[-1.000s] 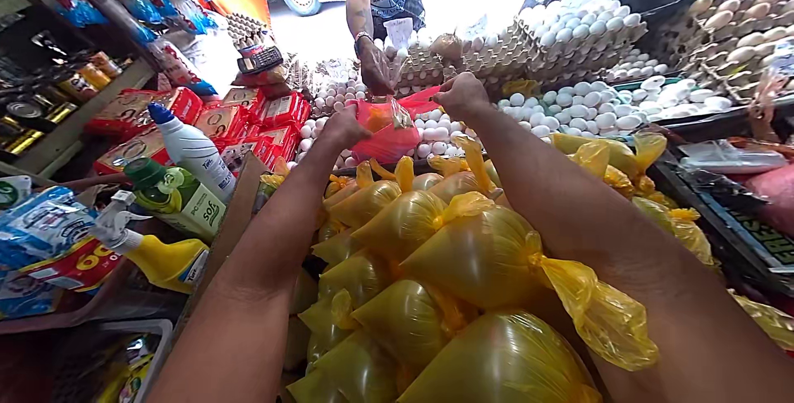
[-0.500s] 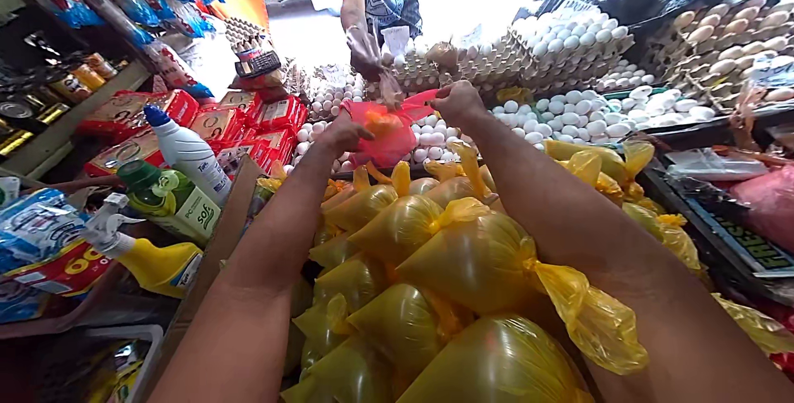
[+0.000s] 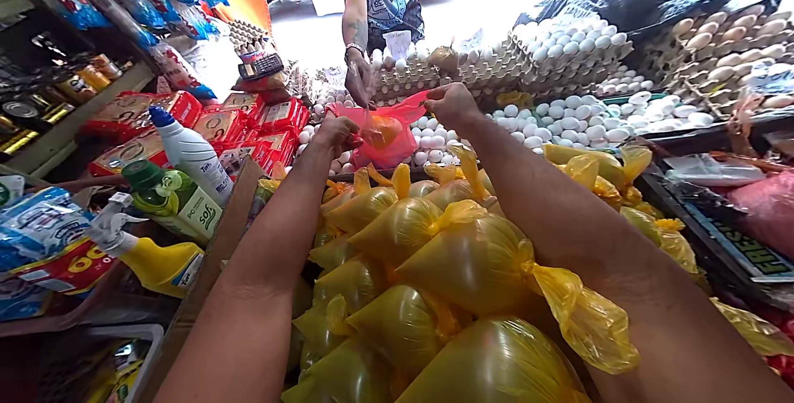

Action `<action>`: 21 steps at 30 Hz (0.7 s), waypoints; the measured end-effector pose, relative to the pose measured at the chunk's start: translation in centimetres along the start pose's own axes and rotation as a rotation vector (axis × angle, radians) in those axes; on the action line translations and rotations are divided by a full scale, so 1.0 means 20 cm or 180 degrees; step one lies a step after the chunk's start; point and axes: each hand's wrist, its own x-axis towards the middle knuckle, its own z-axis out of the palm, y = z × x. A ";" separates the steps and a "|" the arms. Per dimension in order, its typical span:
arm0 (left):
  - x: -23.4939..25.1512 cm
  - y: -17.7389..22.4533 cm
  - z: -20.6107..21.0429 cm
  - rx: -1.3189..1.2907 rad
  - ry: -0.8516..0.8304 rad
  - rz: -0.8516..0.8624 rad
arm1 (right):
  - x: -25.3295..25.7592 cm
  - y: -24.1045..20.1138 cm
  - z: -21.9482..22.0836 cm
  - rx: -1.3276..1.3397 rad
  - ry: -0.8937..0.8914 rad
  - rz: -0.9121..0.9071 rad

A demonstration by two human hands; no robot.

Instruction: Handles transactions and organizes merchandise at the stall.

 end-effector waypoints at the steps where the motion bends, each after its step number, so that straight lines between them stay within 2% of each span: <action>1: 0.00 0.00 -0.01 0.0022 0.0035 0.0113 | -0.01 0.00 0.00 -0.0052 -0.0098 0.0072; 7: -0.08 0.14 -0.06 0.0340 -0.0058 0.0458 | -0.02 -0.08 -0.09 -0.0492 -0.0347 0.0170; 13: -0.19 0.21 -0.11 0.0513 -0.0392 0.0630 | -0.03 -0.31 -0.26 -0.0509 0.0086 0.0398; 16: -0.26 0.21 -0.12 0.0738 -0.0448 0.0851 | -0.05 -0.44 -0.29 -0.0525 -0.0051 0.0462; 19: -0.43 0.18 -0.14 0.1083 -0.0580 0.1087 | 0.01 -0.48 -0.25 -0.0630 -0.0212 0.0189; 21: -0.69 0.15 -0.19 0.1412 -0.0823 0.1226 | 0.03 -0.49 -0.22 -0.0589 -0.0146 -0.0213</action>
